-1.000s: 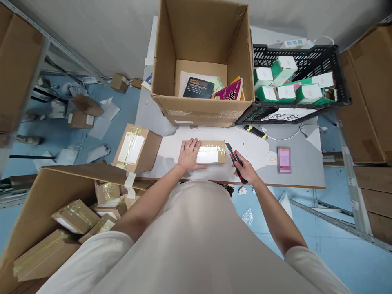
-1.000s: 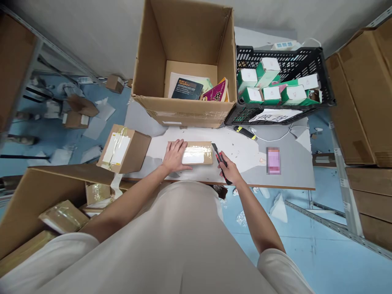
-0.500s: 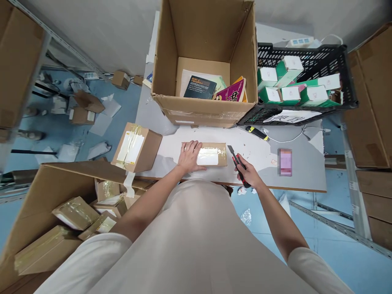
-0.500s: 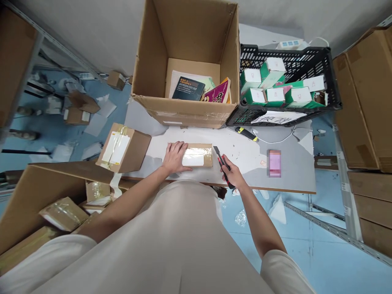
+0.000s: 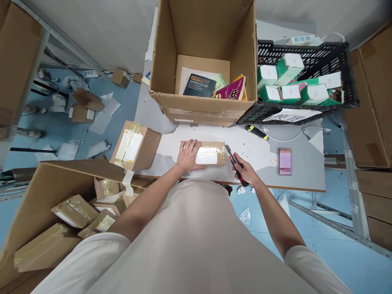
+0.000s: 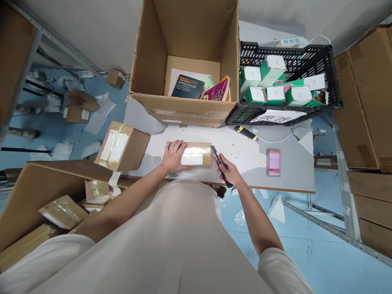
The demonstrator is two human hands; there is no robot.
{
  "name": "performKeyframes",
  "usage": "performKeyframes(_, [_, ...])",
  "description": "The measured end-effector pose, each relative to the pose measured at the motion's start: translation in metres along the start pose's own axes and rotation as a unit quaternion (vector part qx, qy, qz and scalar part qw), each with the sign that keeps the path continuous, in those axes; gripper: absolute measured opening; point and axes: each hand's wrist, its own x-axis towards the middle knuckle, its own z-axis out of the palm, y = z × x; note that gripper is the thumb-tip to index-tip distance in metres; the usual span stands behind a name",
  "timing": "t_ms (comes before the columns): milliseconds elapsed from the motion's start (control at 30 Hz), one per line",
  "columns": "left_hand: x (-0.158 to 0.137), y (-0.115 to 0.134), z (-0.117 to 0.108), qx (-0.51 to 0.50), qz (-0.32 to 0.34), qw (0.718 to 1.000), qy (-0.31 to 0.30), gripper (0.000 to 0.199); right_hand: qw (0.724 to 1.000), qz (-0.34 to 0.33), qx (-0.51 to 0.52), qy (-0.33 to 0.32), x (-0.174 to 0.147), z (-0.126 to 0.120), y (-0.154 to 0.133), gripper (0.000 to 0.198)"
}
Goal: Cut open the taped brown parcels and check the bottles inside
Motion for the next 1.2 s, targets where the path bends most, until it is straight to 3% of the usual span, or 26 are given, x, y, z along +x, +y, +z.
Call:
performKeyframes(100, [0.001,0.0,0.003,0.004,-0.003,1.0,0.009,0.106,0.998,-0.009,-0.066,-0.008,0.001,-0.008,-0.005,0.063])
performKeyframes(300, [0.001,0.001,0.006,0.007,-0.003,1.0,0.016,0.105,0.982,-0.019,-0.157,-0.105,0.002,-0.024,0.002,0.057])
performKeyframes(567, [0.0,0.001,0.007,0.006,-0.01,1.0,0.024,0.105,0.987,-0.008,-0.112,-0.113,-0.014,-0.028,0.022,0.061])
performKeyframes(733, [-0.001,-0.003,0.009,0.004,0.013,0.999,0.037,0.108,0.991,-0.015,-0.105,-0.082,-0.028,-0.037,0.037,0.062])
performKeyframes(833, [-0.003,-0.008,0.011,0.001,0.045,0.998,0.054,0.105,0.988,-0.01,-0.152,0.03,-0.028,-0.036,0.051,0.063])
performKeyframes(900, [-0.008,-0.01,0.013,0.0,0.076,0.995,0.063,0.093,0.962,0.021,-0.242,0.126,-0.018,-0.027,0.06,0.064])
performKeyframes(967, [-0.016,-0.009,0.015,0.005,0.101,0.993,0.063,0.072,0.918,0.058,-0.344,0.19,-0.002,-0.01,0.067,0.068])
performKeyframes(1067, [-0.034,0.0,0.02,0.014,0.115,0.992,0.048,0.044,0.863,0.1,-0.444,0.219,0.024,0.019,0.077,0.072])
performKeyframes(1200, [-0.053,0.014,0.028,0.024,0.097,0.994,0.042,0.048,0.84,0.111,-0.482,0.224,0.04,0.039,0.089,0.069])
